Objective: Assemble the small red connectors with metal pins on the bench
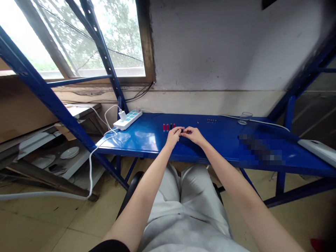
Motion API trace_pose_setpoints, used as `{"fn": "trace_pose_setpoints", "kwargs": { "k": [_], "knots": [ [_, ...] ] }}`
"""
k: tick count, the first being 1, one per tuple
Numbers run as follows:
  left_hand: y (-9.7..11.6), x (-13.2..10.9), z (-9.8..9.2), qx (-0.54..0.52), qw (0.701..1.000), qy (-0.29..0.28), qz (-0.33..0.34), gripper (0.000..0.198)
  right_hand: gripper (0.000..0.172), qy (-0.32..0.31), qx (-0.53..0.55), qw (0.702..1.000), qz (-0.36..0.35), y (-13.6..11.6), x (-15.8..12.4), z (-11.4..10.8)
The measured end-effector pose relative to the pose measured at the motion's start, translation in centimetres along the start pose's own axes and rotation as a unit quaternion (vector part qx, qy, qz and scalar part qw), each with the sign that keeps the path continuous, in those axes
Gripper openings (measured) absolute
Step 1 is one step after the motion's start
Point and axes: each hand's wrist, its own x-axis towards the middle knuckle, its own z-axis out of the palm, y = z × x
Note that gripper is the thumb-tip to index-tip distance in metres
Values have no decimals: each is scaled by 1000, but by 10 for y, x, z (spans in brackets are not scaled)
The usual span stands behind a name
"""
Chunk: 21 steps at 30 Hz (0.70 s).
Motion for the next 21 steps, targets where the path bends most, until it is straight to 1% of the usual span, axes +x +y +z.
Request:
{"fn": "trace_pose_setpoints", "kwargs": {
  "k": [3,5,7,9,14,21],
  "knots": [
    [2,-1,0,29,999,24,-3,27,33,20,-39,998,35,19,13,-15],
    [3,-2,0,43,998,33,-9,27,32,46,-74,994,62,35,22,-27],
    [3,-3,0,52,998,28,-15,26,29,72,-111,987,97,49,31,-38],
    [4,-3,0,56,998,19,-20,24,24,93,-133,980,117,59,37,-43],
    [4,-3,-1,69,997,2,-19,23,13,120,-169,969,138,69,48,-40],
    [3,-3,0,91,996,-12,-14,23,12,146,-161,961,170,79,60,-37]
  ]
}}
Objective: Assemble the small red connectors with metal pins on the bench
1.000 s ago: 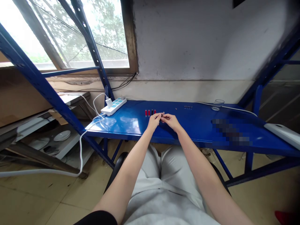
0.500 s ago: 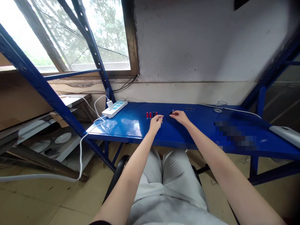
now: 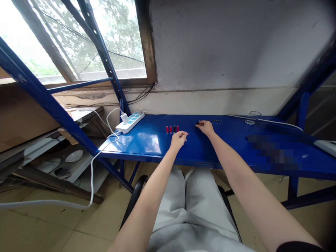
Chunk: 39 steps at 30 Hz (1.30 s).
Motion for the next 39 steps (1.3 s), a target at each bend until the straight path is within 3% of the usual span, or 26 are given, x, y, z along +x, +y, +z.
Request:
{"fn": "trace_pose_setpoints", "kwargs": {
  "k": [5,14,20,25,31,35,39],
  "knots": [
    [2,-1,0,10,1000,-7,1,23,12,-12,-22,1000,3,-1,0,1],
    [3,-1,-1,9,1000,-6,-3,25,16,-124,-119,984,44,-10,2,-12],
    [3,-1,0,3,1000,2,0,23,16,-159,-132,976,67,-10,5,-16],
    [3,0,-2,-37,997,66,0,20,15,-150,-112,979,85,-8,7,-15],
    [4,1,-7,-171,967,188,-6,20,41,-210,-116,961,135,-6,-1,-37],
    [7,0,-10,-241,937,254,-17,23,26,-188,-198,961,53,-17,-27,-51],
    [9,0,-11,-249,923,291,-25,21,19,-202,-145,966,-65,-39,-58,-35]
  ]
}}
